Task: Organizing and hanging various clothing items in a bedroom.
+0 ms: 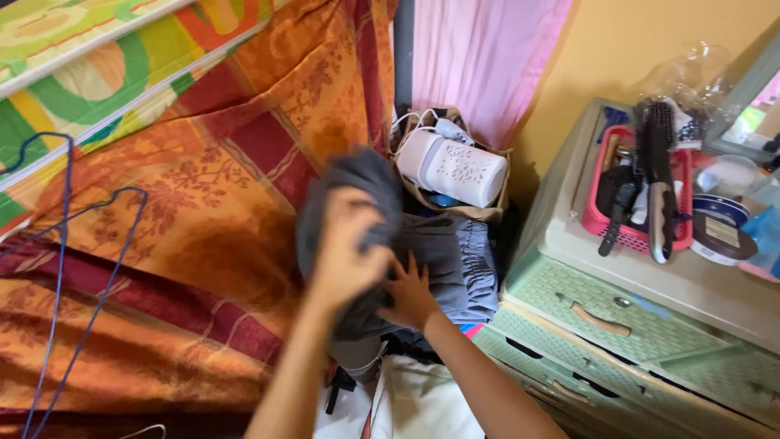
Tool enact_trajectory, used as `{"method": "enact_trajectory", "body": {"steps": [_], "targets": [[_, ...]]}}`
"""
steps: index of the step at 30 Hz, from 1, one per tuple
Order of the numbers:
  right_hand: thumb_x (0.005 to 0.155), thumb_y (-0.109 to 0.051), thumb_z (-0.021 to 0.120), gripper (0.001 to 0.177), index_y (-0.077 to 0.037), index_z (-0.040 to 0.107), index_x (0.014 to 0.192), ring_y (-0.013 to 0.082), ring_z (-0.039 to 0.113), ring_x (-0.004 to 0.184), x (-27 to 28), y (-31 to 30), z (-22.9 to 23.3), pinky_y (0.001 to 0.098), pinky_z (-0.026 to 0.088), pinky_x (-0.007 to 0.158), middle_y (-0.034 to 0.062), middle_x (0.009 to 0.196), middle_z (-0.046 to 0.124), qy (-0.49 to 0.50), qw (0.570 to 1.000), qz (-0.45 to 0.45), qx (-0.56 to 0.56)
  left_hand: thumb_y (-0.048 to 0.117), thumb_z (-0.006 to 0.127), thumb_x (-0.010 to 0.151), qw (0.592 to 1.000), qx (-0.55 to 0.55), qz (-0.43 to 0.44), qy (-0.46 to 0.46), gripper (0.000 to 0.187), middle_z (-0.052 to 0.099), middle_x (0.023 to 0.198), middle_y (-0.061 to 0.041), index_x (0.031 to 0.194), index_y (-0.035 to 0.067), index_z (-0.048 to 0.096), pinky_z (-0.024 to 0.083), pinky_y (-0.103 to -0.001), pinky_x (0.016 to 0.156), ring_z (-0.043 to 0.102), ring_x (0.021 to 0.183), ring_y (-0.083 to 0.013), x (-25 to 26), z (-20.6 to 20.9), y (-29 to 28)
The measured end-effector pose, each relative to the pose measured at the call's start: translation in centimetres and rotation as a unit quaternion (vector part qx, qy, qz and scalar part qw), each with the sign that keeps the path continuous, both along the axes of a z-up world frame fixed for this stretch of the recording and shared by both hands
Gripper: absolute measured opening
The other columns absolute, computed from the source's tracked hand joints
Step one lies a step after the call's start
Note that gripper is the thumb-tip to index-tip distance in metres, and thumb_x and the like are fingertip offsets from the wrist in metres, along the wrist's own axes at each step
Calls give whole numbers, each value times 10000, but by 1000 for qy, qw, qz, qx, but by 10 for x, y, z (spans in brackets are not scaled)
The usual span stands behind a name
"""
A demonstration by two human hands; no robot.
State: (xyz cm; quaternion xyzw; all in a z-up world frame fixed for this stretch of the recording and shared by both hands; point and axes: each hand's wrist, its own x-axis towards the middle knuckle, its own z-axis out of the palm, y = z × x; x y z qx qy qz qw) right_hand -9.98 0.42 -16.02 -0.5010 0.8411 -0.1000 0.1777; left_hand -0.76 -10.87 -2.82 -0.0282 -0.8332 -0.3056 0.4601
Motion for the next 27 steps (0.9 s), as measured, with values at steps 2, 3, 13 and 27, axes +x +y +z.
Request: {"method": "enact_trajectory", "body": {"steps": [2, 3, 13, 27], "targets": [[932, -388, 677, 662, -204, 509, 1545, 390, 157, 1544, -30, -40, -167, 631, 181, 1238, 92, 1680, 208, -9, 992, 68, -109, 100, 713, 681, 993, -10, -73, -97, 343, 561, 1148, -170, 997, 50, 588, 464, -426, 1001, 563, 1118, -352, -37, -57, 15], [1096, -383, 569, 633, -128, 450, 1662, 269, 303, 1571, -51, -48, -252, 540, 220, 1319, 73, 1693, 343, -14, 967, 133, -217, 132, 721, 685, 971, -19, -142, -191, 341, 570, 1092, -180, 977, 40, 572, 470, -431, 947, 570, 1071, -366, -55, -85, 23], [961, -445, 573, 614, -185, 480, 1510, 308, 327, 1487, -44, 2, -188, 427, 179, 1244, 84, 1608, 417, 39, 981, 78, -173, 44, 626, 860, 950, 44, 308, -13, 269, 618, 1153, -185, 1128, 36, 627, 451, -469, 1012, 566, 1130, -380, 49, -167, -14], [933, -395, 895, 691, 19, 576, 1386, 379, 587, 1311, -63, 101, -256, 470, 499, 1087, 225, 1395, 672, -572, 754, -232, -223, 438, 707, 843, 709, 625, 120, -303, 696, 593, 1387, -174, 1422, 91, 536, 458, -511, 953, 577, 1214, -361, 42, -267, -76]]}}
